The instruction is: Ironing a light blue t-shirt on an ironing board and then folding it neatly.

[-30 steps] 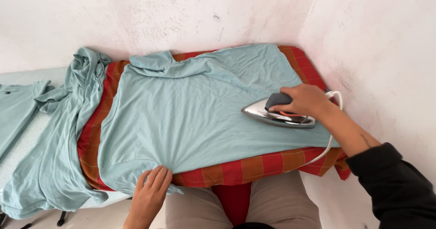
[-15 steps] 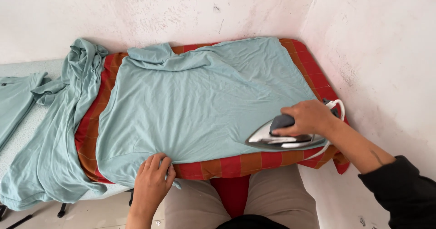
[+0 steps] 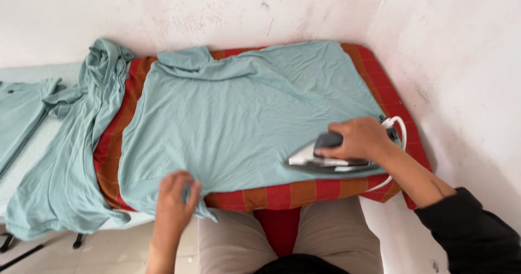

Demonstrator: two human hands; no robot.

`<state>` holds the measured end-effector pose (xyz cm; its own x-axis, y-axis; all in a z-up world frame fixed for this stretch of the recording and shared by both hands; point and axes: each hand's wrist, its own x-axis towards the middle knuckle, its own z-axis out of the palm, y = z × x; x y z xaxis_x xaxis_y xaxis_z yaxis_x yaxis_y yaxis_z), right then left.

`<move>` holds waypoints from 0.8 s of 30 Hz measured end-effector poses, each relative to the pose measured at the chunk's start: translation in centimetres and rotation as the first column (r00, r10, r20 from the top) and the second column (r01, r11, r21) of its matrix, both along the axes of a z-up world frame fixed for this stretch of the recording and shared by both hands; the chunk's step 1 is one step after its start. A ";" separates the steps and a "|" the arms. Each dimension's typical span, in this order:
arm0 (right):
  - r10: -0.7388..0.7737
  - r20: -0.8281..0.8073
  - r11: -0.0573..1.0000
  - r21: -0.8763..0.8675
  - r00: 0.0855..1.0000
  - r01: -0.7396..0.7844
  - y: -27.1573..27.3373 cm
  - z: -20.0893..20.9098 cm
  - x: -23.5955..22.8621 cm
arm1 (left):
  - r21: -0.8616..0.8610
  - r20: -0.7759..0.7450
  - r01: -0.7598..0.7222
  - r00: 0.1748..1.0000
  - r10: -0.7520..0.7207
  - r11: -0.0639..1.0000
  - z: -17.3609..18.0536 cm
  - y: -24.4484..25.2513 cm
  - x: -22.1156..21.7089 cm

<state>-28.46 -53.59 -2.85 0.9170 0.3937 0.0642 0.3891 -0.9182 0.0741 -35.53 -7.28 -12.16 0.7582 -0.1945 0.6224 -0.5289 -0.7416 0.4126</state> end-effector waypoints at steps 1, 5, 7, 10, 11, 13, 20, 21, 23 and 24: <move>-0.199 -0.077 0.980 -0.007 0.977 0.199 1.5 1.3 0.0 | 0.043 0.051 -0.140 0.989 0.138 0.989 -0.1 1.0 0.5; -0.501 -0.184 0.856 0.038 0.846 0.515 6.0 4.5 1.3 | 0.184 0.020 -0.703 0.701 0.712 0.687 -2.9 6.1 3.2; -0.394 -0.145 0.912 0.065 0.908 0.406 7.0 3.7 1.3 | 0.221 0.011 -0.762 0.626 0.780 0.609 -4.2 8.3 5.4; -0.225 -0.128 0.969 0.080 0.966 0.236 9.6 2.9 1.1 | 0.281 0.108 -0.829 0.529 0.842 0.484 -4.8 10.1 8.9; -0.165 -0.150 0.981 0.079 0.975 0.178 10.6 2.5 0.9 | 0.298 0.217 -0.848 0.507 0.834 0.438 -4.7 10.5 10.0; -0.153 -0.135 0.982 0.091 0.979 0.166 12.5 3.0 1.4 | 0.312 0.202 -0.865 0.464 0.862 0.393 -7.0 12.9 13.9; -0.067 -0.101 0.982 0.172 0.993 0.084 17.5 2.7 3.5 | 0.360 -0.190 -0.786 0.466 0.864 0.503 -6.0 16.2 20.8; -0.065 -0.093 0.981 0.174 0.994 0.081 18.0 2.8 3.6 | 0.355 -0.186 -0.789 0.466 0.865 0.501 -5.5 16.1 21.0; 0.018 -0.117 0.986 0.167 0.993 0.001 19.3 2.7 3.5 | 0.224 -0.272 -0.770 0.539 0.797 0.597 -5.1 16.2 20.6; 0.023 -0.122 0.986 0.169 0.992 -0.002 19.8 2.7 3.9 | 0.230 -0.274 -0.771 0.534 0.800 0.593 -4.2 15.7 19.9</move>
<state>-24.53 -33.75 -0.11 0.9171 0.3984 0.0175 0.3972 -0.9085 -0.1300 -15.61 8.39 -16.39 0.7702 0.5462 0.3292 0.4325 -0.8267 0.3598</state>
